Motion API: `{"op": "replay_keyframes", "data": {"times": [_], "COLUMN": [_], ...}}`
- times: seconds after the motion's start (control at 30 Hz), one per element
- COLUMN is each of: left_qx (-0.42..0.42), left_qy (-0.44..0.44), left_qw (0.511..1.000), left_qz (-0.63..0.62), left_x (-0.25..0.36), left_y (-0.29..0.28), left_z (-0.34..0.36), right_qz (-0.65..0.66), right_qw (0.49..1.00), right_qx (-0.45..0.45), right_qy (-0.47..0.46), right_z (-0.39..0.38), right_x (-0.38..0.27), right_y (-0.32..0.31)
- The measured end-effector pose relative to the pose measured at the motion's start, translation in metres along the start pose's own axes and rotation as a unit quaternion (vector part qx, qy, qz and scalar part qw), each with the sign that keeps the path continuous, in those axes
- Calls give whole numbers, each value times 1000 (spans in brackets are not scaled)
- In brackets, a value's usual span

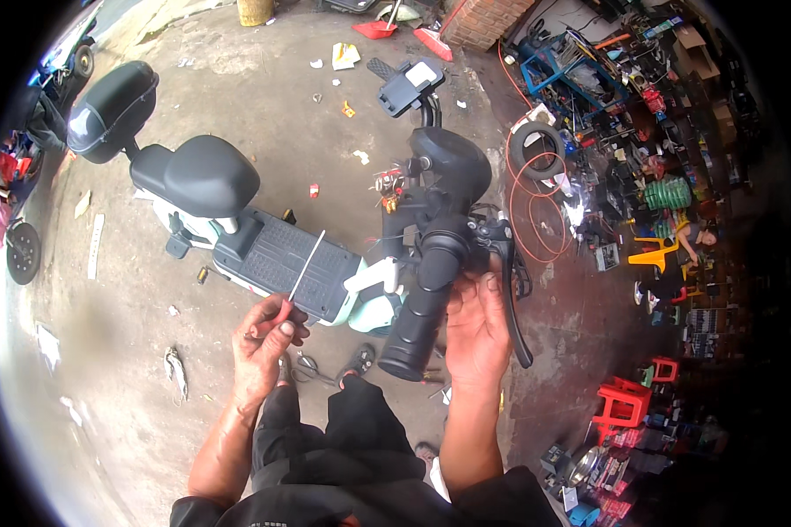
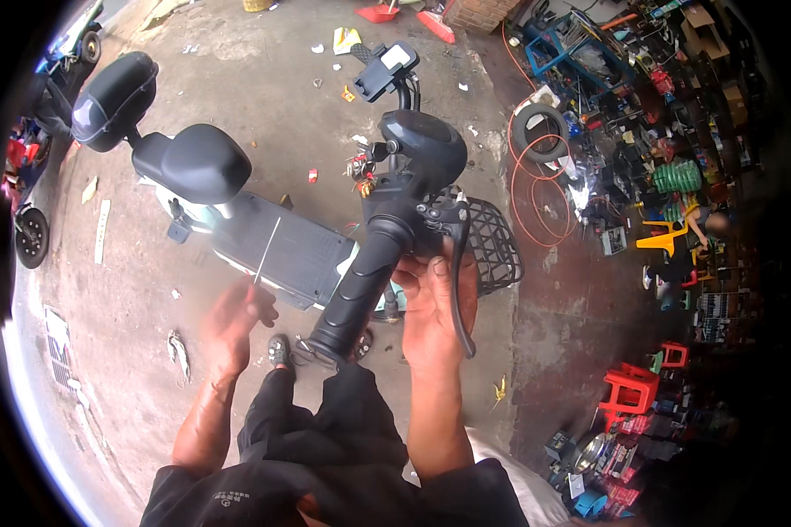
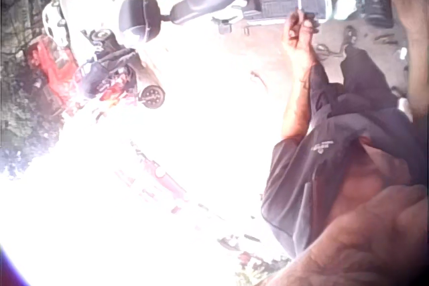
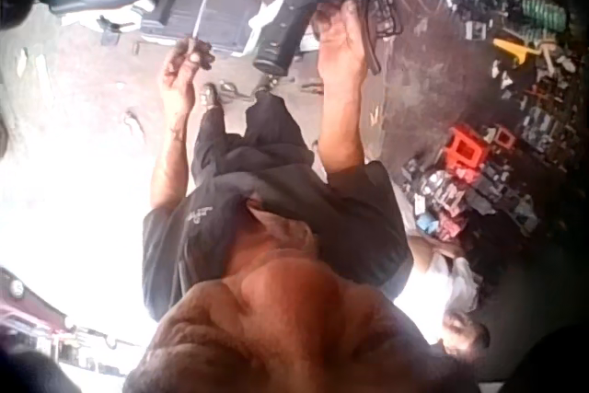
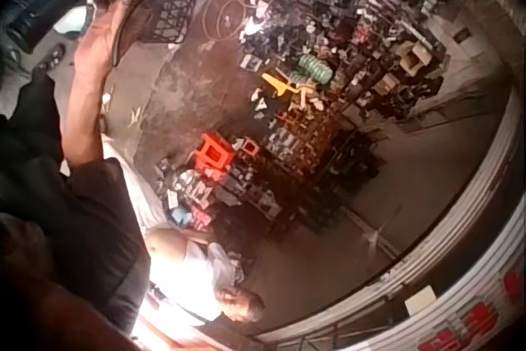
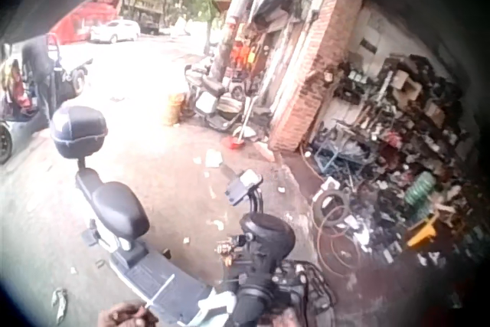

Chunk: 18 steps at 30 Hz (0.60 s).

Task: The person uses scissors to cut off a rubber handle grip from an electric scooter, manipulates electrical wires, and uses a screwdriver to secure the handlebar components.

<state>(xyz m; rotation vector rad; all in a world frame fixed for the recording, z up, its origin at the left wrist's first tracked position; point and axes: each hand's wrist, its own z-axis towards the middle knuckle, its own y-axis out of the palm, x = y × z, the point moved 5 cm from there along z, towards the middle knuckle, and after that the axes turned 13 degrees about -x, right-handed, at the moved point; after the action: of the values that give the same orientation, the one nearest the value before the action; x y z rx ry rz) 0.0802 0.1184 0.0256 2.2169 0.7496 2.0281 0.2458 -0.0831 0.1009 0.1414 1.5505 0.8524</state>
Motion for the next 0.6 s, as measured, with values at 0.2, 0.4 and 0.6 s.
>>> {"op": "replay_keyframes", "data": {"times": [0.2,0.4,0.6], "left_qx": [33,51,-24], "left_qy": [159,162,140], "left_qw": [981,978,971], "left_qz": [-102,-124,-192], "left_x": [50,55,55], "left_y": [74,101,98], "left_z": [9,7,7], "right_qz": [-14,-65,-518], "right_qw": [998,994,841], "right_qx": [-57,-86,-66], "right_qy": [4,9,-142], "right_z": [2,2,23], "right_x": [-5,-23,-75], "right_y": [-7,-17,-30]}}
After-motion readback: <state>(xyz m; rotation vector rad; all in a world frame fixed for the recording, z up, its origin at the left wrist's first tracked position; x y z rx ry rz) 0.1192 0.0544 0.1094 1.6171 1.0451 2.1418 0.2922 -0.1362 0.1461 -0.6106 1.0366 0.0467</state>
